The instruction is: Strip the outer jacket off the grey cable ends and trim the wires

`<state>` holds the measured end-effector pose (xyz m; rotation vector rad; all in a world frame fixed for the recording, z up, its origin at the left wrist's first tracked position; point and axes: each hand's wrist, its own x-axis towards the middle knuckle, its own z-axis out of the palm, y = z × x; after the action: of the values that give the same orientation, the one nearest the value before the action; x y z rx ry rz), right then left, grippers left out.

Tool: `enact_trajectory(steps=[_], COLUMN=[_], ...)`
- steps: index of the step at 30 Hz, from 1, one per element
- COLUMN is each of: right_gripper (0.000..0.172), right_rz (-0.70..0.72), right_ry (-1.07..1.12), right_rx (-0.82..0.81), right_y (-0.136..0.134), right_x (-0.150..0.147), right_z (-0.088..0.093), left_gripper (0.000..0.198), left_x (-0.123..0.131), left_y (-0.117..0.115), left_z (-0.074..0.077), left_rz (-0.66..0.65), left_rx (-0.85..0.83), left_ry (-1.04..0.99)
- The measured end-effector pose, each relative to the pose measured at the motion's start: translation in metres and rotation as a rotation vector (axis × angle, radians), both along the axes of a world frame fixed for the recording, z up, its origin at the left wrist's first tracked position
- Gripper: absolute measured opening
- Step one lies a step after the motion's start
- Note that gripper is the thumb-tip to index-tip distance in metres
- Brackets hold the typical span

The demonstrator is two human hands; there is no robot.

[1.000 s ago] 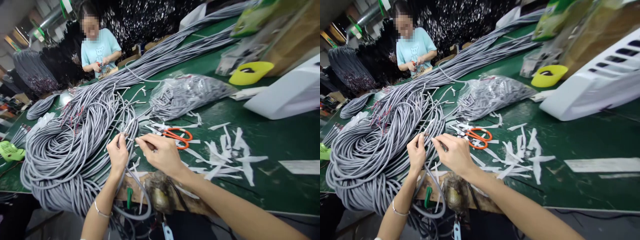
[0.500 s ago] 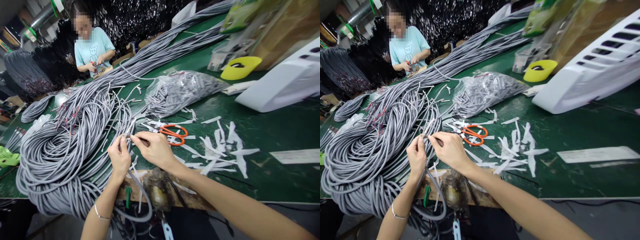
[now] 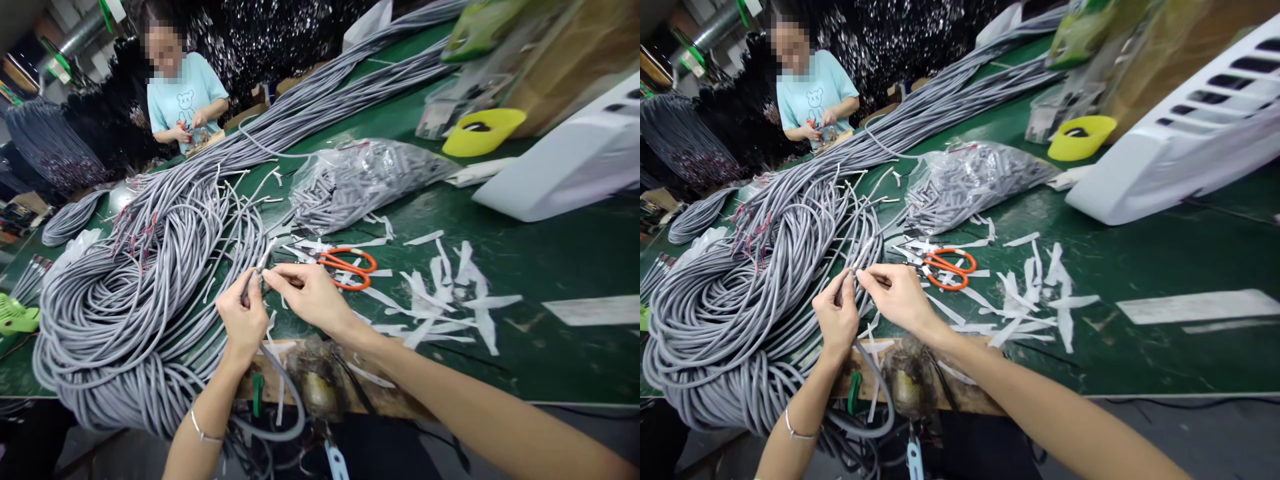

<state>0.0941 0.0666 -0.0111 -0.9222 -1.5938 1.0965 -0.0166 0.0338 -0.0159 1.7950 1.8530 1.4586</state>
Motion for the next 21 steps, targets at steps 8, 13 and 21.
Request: enact_trajectory(steps=[8,13,21], right_gripper=[0.025,0.03,0.033], right_rz=[-0.073,-0.184,-0.164], right_ry=[-0.152,-0.279,-0.296], right_rx=[0.484,0.329,0.232], right_y=[-0.025,-0.004,0.0], right_x=[0.002,0.002,0.001], right_z=[0.008,0.0,-0.002], left_gripper=[0.029,0.034,0.032], left_x=[-0.008,-0.006,-0.004], left_y=[0.014,0.009,0.005], left_z=[-0.004,0.001,-0.001], left_rz=[0.016,0.01,-0.02], left_rx=[-0.187,-0.11,-0.066], left_ry=[-0.122,-0.134,-0.083])
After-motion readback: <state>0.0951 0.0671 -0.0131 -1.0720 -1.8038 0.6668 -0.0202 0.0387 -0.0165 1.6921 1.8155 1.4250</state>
